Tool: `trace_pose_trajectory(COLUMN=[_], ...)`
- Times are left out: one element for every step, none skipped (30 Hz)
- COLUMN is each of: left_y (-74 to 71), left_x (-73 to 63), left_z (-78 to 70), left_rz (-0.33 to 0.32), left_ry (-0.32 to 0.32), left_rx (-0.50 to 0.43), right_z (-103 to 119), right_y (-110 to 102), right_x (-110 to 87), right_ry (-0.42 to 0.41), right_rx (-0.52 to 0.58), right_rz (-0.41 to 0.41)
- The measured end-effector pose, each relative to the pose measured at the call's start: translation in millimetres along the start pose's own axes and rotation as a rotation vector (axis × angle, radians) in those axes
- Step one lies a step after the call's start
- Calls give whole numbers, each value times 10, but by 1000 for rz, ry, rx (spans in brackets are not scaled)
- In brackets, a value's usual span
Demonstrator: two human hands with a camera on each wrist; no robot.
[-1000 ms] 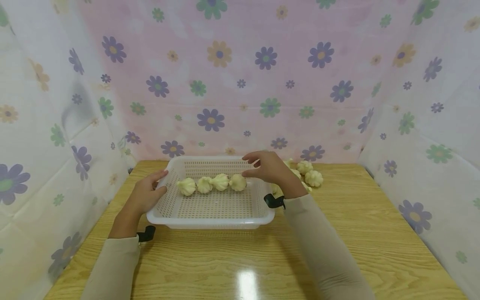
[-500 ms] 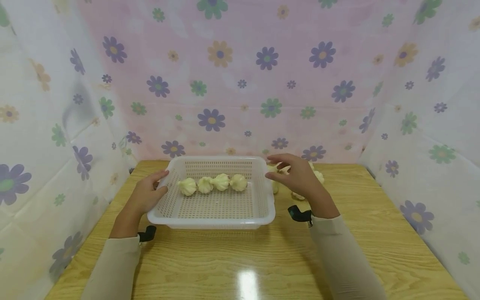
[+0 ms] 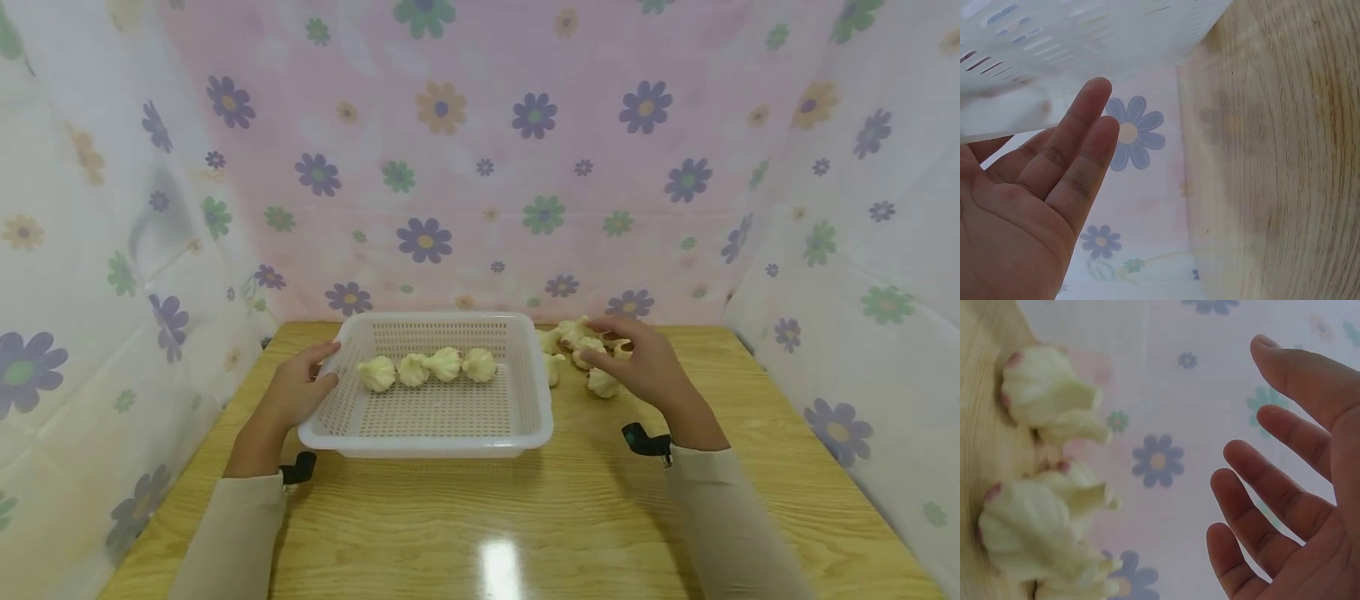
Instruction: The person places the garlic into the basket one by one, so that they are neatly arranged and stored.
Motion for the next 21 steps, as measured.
trace_pose_trajectory(left_y=[3, 5, 8, 9, 10, 11, 7, 2, -2, -3, -5, -5, -5, -4, -4, -3, -4, -6, -1, 3, 6], left_x=[-3, -4, -5, -5, -4, -3, -1, 1, 2, 3, 4, 5, 6, 7, 7, 8, 9, 10, 6, 3, 1], left_z=[2, 5, 8, 9, 12, 16, 16, 16, 19, 19, 23, 27, 31, 36, 37, 39, 39, 34, 36, 38, 41], left_rz=[-1, 1, 1, 3, -2, -5, -9, -12, -16, -19, -23, -23, -22, -22, -19, -17, -15, -15, -14, -15, -17], left_ry=[-5, -6, -6, -5, -1, 3, 7, 11, 15, 18, 21, 22, 22, 21, 20, 17, 15, 12, 11, 10, 11], left_rx=[0, -2, -5, -8, -6, -4, -3, -1, 1, 1, 2, 0, -2, 0, -1, 0, 1, 2, 2, 2, 2], right_z=[-42, -83, -120, -150, -186, -222, -257, -293, -328, -362, -398, -430, -462, -495, -528, -559, -592, -627, -658, -686, -712], right_y=[-20, -39, -61, -83, -102, -118, -133, -144, -154, -159, -161, -162, -162, -158, -153, -146, -139, -131, -118, -104, -92], right_x=[-18, -36, -53, -71, -87, -103, -116, -128, -138, -147, -156, -165, -175, -182, -189, -195, -201, -206, -208, -210, -212], right_ry=[14, 26, 34, 46, 55, 67, 80, 91, 100, 115, 126, 144, 157, 170, 177, 182, 183, 183, 178, 177, 174], right_rx=[0, 0, 1, 3, 2, 4, 8, 14, 19, 24, 32, 41, 48, 59, 66, 74, 84, 95, 109, 126, 138], right_rz=[7, 14, 24, 36, 47, 58, 68, 81, 95, 106, 123, 142, 162, 182, 200, 219, 236, 248, 259, 268, 273])
Point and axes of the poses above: each hand's wrist, its own x-axis towards the middle knuckle, its own y-axis out of the palm, z = x × y, the point moved 1 cm from there along x, towards the middle knuckle, and after that the axes turned 3 degrees about z, right-handed, at the moved point
